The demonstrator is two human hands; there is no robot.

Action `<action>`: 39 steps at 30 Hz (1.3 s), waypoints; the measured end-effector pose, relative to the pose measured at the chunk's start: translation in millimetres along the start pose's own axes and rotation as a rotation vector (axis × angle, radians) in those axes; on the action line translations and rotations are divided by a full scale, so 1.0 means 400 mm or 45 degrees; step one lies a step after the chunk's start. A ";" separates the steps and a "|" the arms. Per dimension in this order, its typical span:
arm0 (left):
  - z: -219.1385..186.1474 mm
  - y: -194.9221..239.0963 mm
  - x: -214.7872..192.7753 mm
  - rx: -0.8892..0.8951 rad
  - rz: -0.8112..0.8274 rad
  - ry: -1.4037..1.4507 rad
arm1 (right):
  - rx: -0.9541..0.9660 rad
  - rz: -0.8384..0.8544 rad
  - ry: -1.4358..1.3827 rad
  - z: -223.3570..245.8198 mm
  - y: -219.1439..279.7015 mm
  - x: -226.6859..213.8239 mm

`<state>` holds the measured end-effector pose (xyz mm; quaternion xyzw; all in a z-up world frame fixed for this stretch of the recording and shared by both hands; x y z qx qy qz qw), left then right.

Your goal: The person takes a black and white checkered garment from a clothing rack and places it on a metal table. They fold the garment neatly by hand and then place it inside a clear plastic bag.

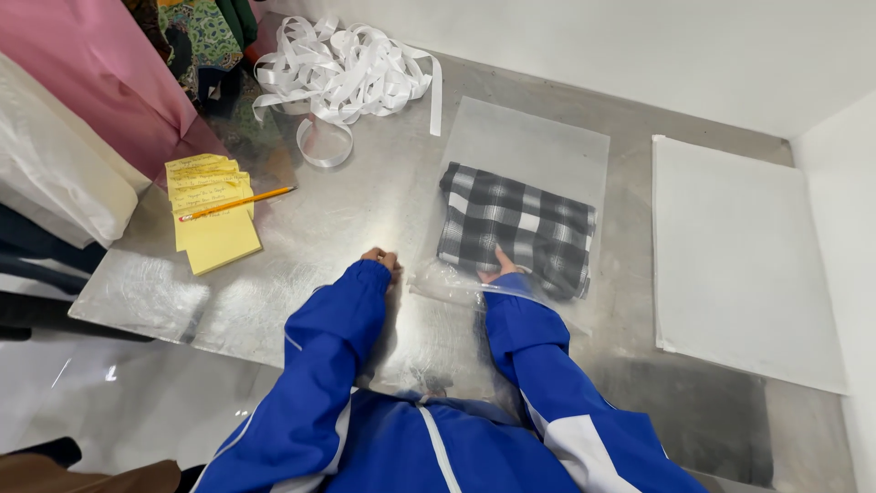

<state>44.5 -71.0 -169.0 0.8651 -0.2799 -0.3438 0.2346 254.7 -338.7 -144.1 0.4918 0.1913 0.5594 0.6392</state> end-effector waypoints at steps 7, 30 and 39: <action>-0.274 0.083 0.038 0.043 0.174 0.315 | -0.101 -0.008 -0.034 0.046 -0.090 0.006; -0.357 0.055 0.115 0.259 0.533 0.623 | 0.039 0.185 -0.054 0.298 -0.302 0.505; -0.276 0.053 0.105 0.149 0.289 0.608 | -0.068 0.598 0.430 0.147 0.152 0.161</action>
Point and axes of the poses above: each hand's wrist, its own y-axis away from the middle knuckle, its own x-axis out of the palm, z = x × y, the point moved 9 cm from there along -y, towards the middle knuckle, and after that the axes turned 6 degrees about -z, right-handed, at the moved point
